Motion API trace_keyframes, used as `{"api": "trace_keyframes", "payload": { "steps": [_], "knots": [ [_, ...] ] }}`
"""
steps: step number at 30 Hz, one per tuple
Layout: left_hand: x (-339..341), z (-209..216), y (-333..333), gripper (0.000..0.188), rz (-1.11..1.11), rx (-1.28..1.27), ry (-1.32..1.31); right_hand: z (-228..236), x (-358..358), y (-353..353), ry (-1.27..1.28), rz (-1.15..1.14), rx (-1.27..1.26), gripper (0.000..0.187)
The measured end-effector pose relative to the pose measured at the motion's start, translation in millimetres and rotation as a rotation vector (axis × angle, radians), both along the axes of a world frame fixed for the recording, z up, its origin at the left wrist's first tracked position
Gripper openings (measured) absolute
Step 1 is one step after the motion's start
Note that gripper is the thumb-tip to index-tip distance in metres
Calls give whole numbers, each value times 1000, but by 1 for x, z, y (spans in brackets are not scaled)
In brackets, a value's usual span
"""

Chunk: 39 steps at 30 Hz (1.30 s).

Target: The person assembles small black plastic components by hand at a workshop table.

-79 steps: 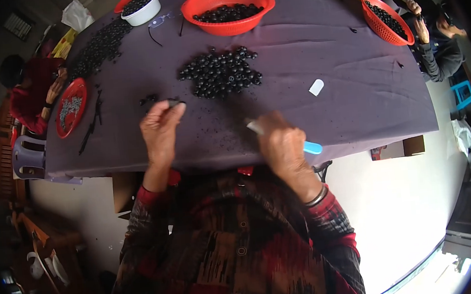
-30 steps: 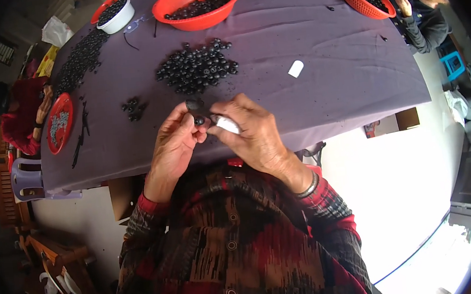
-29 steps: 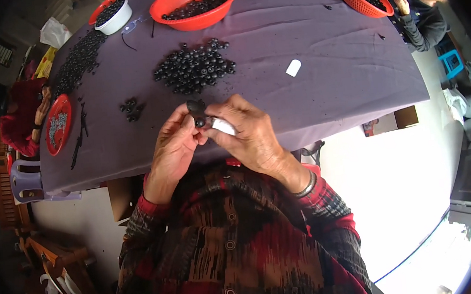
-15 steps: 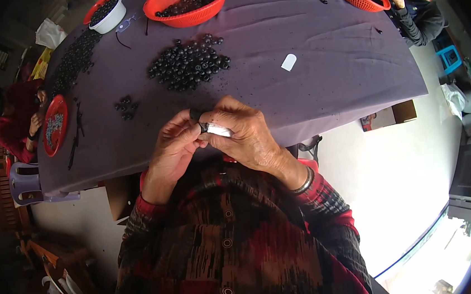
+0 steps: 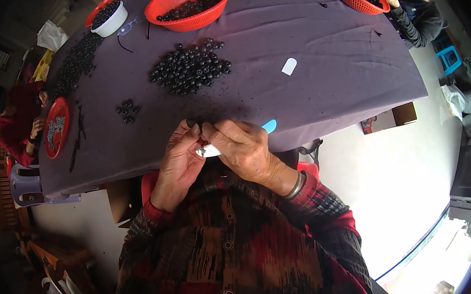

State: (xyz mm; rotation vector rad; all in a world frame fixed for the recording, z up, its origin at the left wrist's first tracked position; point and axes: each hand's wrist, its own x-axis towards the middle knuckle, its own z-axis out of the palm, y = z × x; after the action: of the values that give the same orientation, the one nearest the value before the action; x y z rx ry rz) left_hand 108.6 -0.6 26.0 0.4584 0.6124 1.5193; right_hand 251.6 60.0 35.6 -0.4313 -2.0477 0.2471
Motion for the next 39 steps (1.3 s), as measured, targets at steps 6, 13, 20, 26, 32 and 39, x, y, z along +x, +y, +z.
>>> {"api": "trace_keyframes", "payload": {
  "steps": [6,13,20,26,32,39],
  "knots": [
    [-6,5,0,7,32,-59,64,-4,-2,-3,-21,33,-2,48],
    [-11,5,0,5,55,-50,41,2,-5,-11,-154,-13,-54,55],
    [-9,0,1,6,48,-42,14,6,-5,-13,-207,-43,-167,55],
    [-8,5,1,4,63,-74,-18,8,4,3,-181,-38,-390,46],
    [-10,6,0,4,22,45,-67,21,21,1,-115,192,-708,26],
    [-6,8,-1,5,-31,41,-28,17,14,2,-17,311,-610,15]
  ]
}}
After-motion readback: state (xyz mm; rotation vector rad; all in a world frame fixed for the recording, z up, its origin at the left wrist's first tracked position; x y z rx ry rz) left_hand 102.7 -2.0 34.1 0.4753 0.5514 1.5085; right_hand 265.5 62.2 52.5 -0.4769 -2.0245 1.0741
